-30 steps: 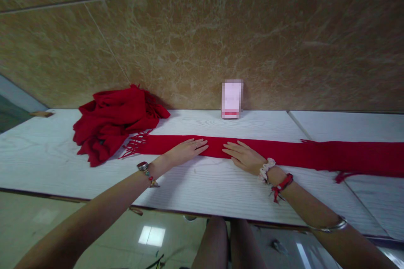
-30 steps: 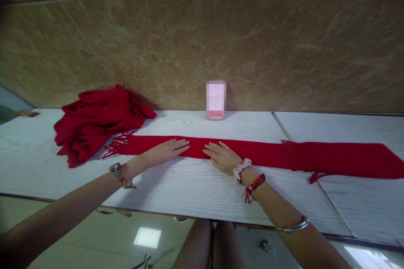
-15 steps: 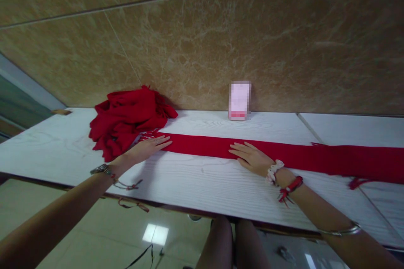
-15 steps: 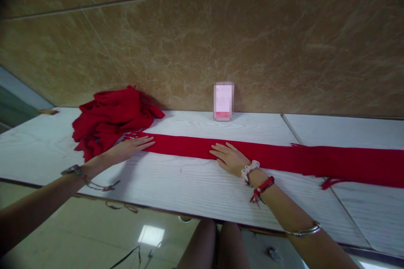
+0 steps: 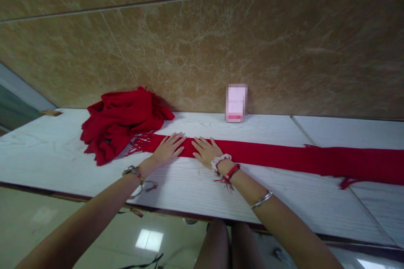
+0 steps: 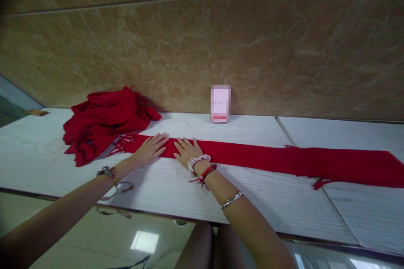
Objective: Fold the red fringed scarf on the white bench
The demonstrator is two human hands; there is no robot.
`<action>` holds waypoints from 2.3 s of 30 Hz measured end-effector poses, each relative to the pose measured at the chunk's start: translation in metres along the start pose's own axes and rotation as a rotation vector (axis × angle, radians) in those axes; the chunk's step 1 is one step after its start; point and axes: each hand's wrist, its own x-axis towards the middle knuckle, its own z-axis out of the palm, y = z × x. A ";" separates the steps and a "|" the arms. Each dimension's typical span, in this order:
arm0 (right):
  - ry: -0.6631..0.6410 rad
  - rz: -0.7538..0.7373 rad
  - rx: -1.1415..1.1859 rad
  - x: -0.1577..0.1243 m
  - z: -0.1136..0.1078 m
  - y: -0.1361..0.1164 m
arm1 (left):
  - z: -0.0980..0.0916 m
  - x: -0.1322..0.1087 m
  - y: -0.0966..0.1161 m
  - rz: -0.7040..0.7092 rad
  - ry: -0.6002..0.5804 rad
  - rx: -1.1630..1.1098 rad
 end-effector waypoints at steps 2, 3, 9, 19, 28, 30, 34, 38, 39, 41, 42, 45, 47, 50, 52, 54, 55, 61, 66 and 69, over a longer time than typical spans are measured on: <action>-0.005 0.004 -0.018 -0.007 0.003 0.006 | 0.006 -0.002 -0.002 -0.029 0.007 0.006; -0.012 0.013 -0.028 -0.013 0.003 0.011 | 0.007 -0.002 -0.003 -0.036 0.010 0.009; -0.079 0.214 -0.140 -0.084 -0.012 0.079 | 0.003 -0.002 -0.004 -0.039 -0.009 0.019; -0.008 0.496 -0.215 -0.185 -0.033 0.177 | 0.003 0.018 0.018 -0.036 0.080 -0.018; -0.089 0.393 -0.237 -0.170 -0.037 0.140 | -0.014 0.079 0.166 0.403 0.032 -0.166; -0.097 0.457 -0.311 -0.198 -0.045 0.162 | -0.008 0.081 0.167 0.405 0.022 -0.154; -0.092 0.613 -0.409 -0.249 -0.067 0.208 | -0.005 0.080 0.159 0.395 0.031 -0.132; -0.081 0.818 -0.313 -0.279 -0.078 0.243 | -0.008 0.079 0.161 0.394 0.029 -0.119; -0.076 0.863 -0.283 -0.285 -0.079 0.250 | -0.009 0.079 0.162 0.389 0.026 -0.119; -0.057 0.922 -0.243 -0.292 -0.079 0.262 | -0.011 0.077 0.164 0.372 0.015 -0.123; -0.041 0.933 -0.240 -0.293 -0.079 0.266 | -0.013 0.075 0.164 0.364 0.009 -0.127; 0.009 0.876 -0.270 -0.281 -0.074 0.261 | -0.018 0.071 0.163 0.349 -0.012 -0.145; 0.022 0.752 -0.296 -0.256 -0.067 0.242 | -0.019 0.069 0.158 0.341 -0.030 -0.153; 0.006 0.510 -0.292 -0.202 -0.051 0.193 | -0.016 0.066 0.141 0.309 -0.043 -0.150; -0.001 0.374 -0.252 -0.164 -0.039 0.157 | -0.012 0.061 0.124 0.276 -0.031 -0.136; -0.010 0.267 -0.202 -0.134 -0.029 0.129 | -0.008 0.052 0.101 0.239 -0.027 -0.109; -0.014 0.230 -0.182 -0.122 -0.024 0.119 | -0.007 0.046 0.087 0.217 -0.028 -0.092; -0.003 0.175 -0.133 -0.105 -0.010 0.110 | 0.007 -0.001 -0.017 0.043 0.015 -0.029; -0.014 0.170 -0.128 -0.108 -0.009 0.117 | 0.016 -0.037 -0.090 -0.149 0.014 -0.015; -0.034 0.192 -0.114 -0.101 -0.010 0.116 | 0.010 -0.039 -0.103 -0.228 -0.003 -0.019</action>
